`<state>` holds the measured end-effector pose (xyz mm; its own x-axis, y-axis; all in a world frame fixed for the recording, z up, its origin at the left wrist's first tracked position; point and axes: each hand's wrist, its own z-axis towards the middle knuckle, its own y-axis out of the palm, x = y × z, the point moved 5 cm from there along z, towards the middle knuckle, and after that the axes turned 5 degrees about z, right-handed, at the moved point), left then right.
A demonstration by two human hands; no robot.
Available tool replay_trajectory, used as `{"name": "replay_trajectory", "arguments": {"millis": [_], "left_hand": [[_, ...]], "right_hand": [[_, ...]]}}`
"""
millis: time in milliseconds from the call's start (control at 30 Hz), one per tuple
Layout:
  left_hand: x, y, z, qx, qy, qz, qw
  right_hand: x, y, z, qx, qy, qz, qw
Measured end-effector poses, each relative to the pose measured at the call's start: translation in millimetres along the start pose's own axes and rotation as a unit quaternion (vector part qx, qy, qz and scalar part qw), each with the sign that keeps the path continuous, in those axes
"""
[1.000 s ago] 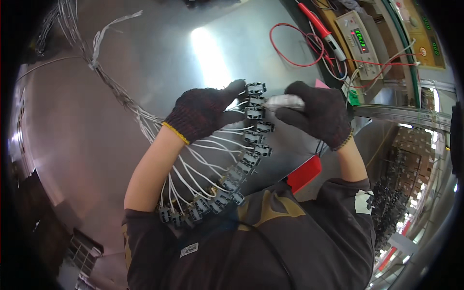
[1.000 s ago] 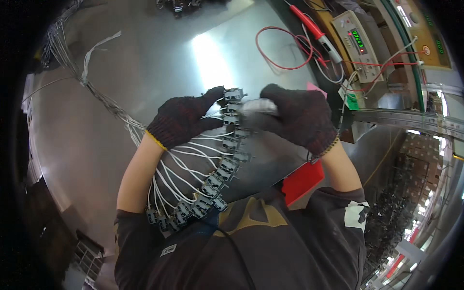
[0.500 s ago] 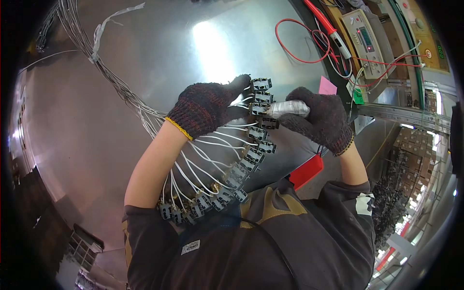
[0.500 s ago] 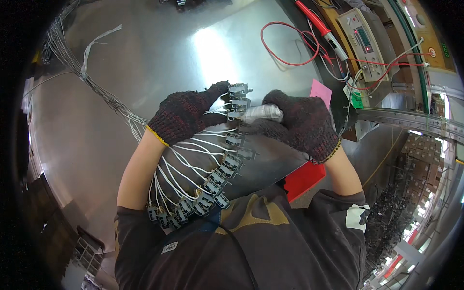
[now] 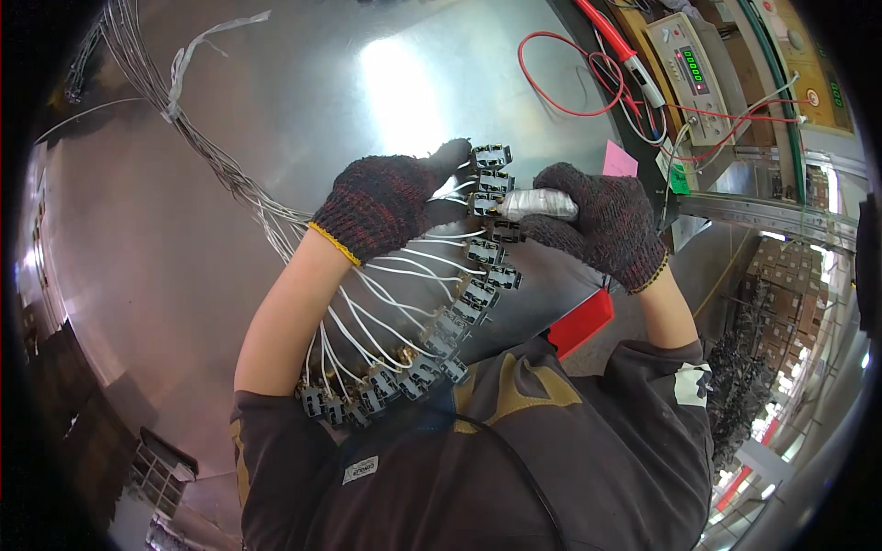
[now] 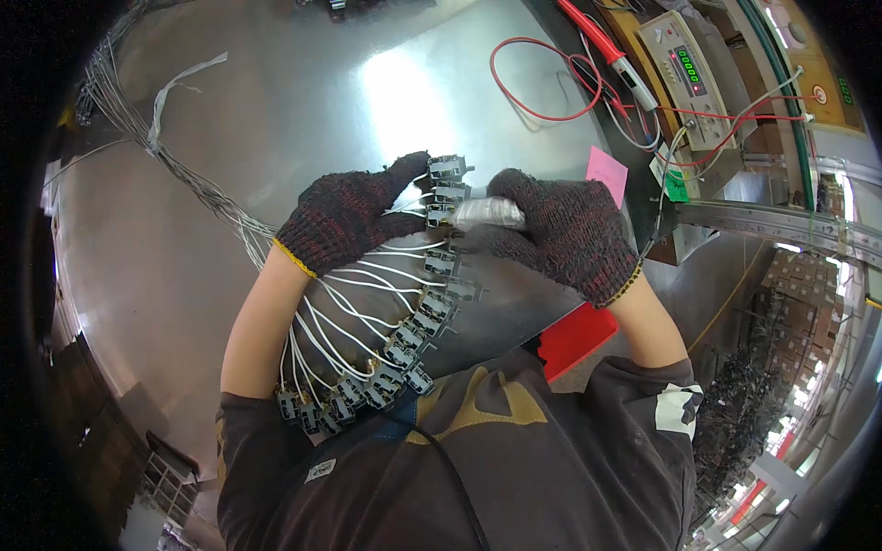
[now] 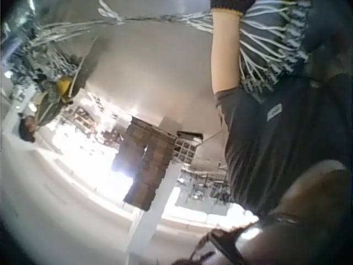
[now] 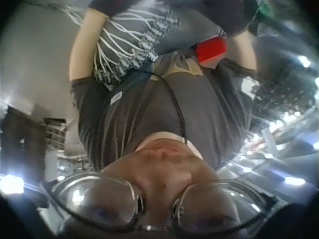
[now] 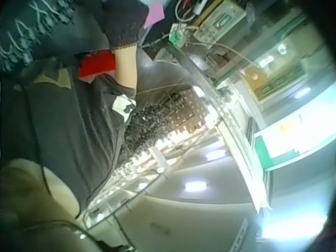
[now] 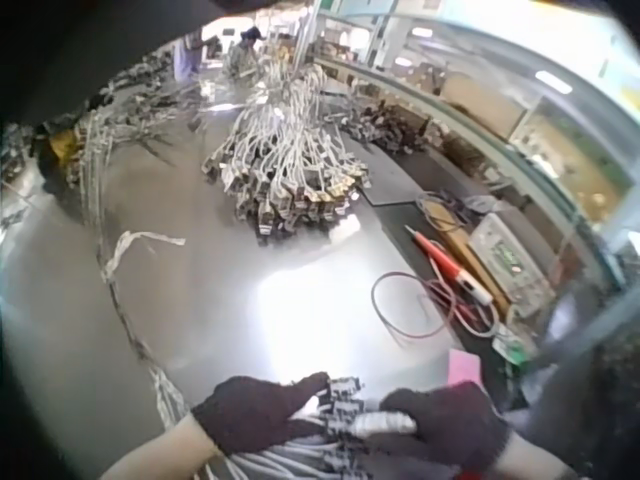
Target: Assemble a wiring harness by connecting multiple electrical components and securing them with tape.
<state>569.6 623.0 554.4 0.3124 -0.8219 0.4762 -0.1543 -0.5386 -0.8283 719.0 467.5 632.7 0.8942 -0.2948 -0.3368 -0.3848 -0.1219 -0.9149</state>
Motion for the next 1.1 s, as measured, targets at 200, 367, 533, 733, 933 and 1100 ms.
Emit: {"name": "replay_trajectory", "arguments": {"millis": [200, 367, 533, 733, 933, 1100], "left_hand": [[-1.9, 4.0, -1.0, 0.052, 0.035, 0.017, 0.998], [-2.7, 4.2, -1.4, 0.038, 0.025, 0.003, 0.999], [-6.0, 7.2, -0.8, 0.030, 0.026, 0.007, 0.999], [-4.8, 4.6, -1.0, 0.011, 0.020, 0.009, 1.000], [-6.1, -0.4, -1.9, 0.021, 0.018, -0.011, 1.000], [-11.6, 10.0, -3.2, 0.109, 0.045, -0.029, 0.993]], "right_hand": [[-1.4, -1.8, 1.3, 0.002, -0.060, -0.010, 0.998], [2.4, 0.5, 1.6, 0.003, -0.070, -0.016, 0.997], [0.0, 1.2, 3.5, 0.012, -0.090, -0.034, 0.995], [1.1, 3.8, 1.4, 0.029, -0.131, -0.075, 0.988], [10.6, -2.9, -20.2, 0.052, -0.062, 0.045, 0.996], [5.7, 7.9, -25.6, -0.004, -0.036, -0.035, 0.999]]}}
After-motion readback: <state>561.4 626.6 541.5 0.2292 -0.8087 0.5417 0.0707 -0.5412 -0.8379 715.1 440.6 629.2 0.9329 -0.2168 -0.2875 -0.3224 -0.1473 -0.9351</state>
